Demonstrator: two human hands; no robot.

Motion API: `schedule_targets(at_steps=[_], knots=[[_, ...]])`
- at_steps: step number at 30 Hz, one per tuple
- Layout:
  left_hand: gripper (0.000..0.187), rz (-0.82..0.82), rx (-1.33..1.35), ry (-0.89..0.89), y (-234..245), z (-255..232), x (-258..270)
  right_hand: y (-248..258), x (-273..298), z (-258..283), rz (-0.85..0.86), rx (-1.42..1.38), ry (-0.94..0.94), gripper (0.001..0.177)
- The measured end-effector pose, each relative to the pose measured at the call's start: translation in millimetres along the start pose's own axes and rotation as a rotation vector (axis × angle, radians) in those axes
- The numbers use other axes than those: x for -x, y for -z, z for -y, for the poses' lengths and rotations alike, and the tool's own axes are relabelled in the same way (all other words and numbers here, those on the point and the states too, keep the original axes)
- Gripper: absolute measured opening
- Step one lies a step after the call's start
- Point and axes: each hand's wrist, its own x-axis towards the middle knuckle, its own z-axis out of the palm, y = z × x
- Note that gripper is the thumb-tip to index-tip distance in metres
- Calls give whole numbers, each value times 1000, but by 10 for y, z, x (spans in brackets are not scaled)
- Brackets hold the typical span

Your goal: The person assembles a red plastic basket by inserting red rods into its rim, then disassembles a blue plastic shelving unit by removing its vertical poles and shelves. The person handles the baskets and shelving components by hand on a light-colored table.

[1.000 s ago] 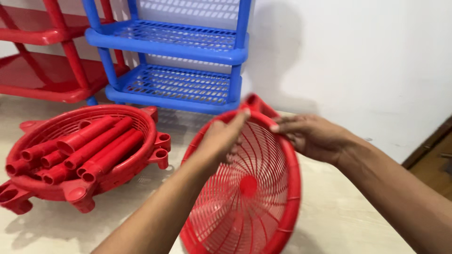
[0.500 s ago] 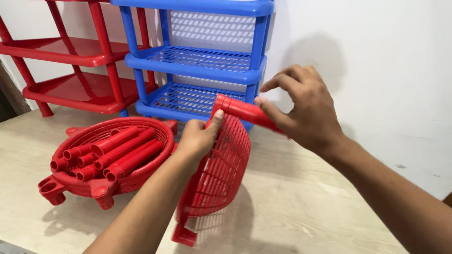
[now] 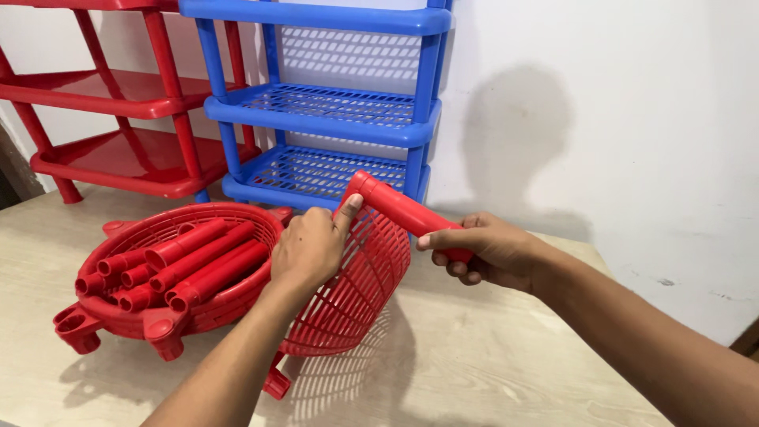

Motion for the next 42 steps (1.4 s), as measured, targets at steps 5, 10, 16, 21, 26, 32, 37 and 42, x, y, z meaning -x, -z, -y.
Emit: schedule_targets(at_steps=[5, 10, 16, 21, 26, 32, 37, 42], knots=[[89, 11, -31, -27, 44, 82, -109, -141, -26, -64, -127, 153, 129, 29], [88, 15, 29, -5, 54, 111, -206, -359, 10, -95, -645, 1008, 833, 33], [88, 49, 51, -17, 93, 66, -304, -297, 50, 110, -530, 796, 428, 47], [86, 65, 44, -24, 129, 59, -270, -130, 44, 161, -210, -227, -119, 72], [85, 78, 39, -36, 116, 17, -242, 39, 2, -73, 359, -871, -171, 54], [86, 94, 27, -39, 71, -6, -245, 67, -32, -213, 135, -650, -50, 48], [87, 104, 30, -31, 38, -71, -265, -108, 210, -231, -389, 451, 583, 57], [88, 125, 22, -46, 53, -61, -249, -287, 257, -290, -565, 366, 485, 69]])
